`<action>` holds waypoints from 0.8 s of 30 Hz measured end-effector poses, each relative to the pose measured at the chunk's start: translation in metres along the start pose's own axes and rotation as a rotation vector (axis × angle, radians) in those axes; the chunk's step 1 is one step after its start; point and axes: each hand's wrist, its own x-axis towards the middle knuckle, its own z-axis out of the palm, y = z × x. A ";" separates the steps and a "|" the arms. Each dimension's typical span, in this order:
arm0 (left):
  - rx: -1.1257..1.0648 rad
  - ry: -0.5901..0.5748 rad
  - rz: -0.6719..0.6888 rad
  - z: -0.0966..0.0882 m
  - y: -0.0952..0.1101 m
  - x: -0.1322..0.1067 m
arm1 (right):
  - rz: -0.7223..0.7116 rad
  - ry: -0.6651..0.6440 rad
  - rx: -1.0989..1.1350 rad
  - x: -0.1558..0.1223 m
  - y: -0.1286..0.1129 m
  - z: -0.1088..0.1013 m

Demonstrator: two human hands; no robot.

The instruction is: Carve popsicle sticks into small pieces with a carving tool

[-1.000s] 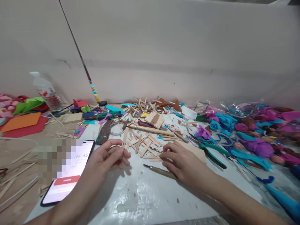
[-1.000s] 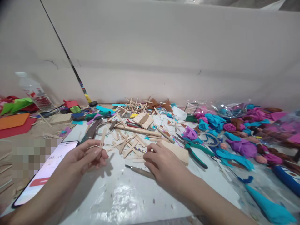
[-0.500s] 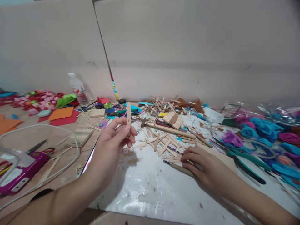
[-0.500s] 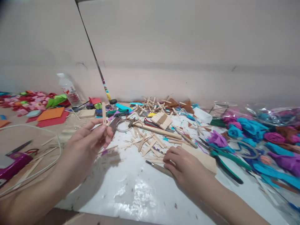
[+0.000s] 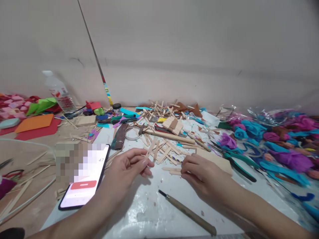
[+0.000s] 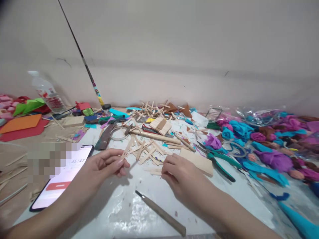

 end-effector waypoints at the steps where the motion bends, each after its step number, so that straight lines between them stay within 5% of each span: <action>1: 0.008 -0.012 -0.013 0.001 -0.001 -0.001 | -0.007 0.005 -0.007 -0.001 -0.003 0.001; 13: 0.005 -0.085 -0.160 0.016 -0.009 -0.011 | 0.085 0.016 0.172 -0.007 -0.020 0.003; 17: 0.044 -0.110 -0.168 0.019 -0.012 -0.015 | 0.228 0.013 0.437 -0.009 -0.042 0.001; 22: 0.180 -0.154 -0.096 0.017 -0.022 -0.020 | 0.462 -0.140 1.081 -0.014 -0.067 0.007; 24: 0.258 -0.177 -0.080 0.014 -0.025 -0.022 | 0.533 -0.176 1.176 -0.015 -0.070 0.009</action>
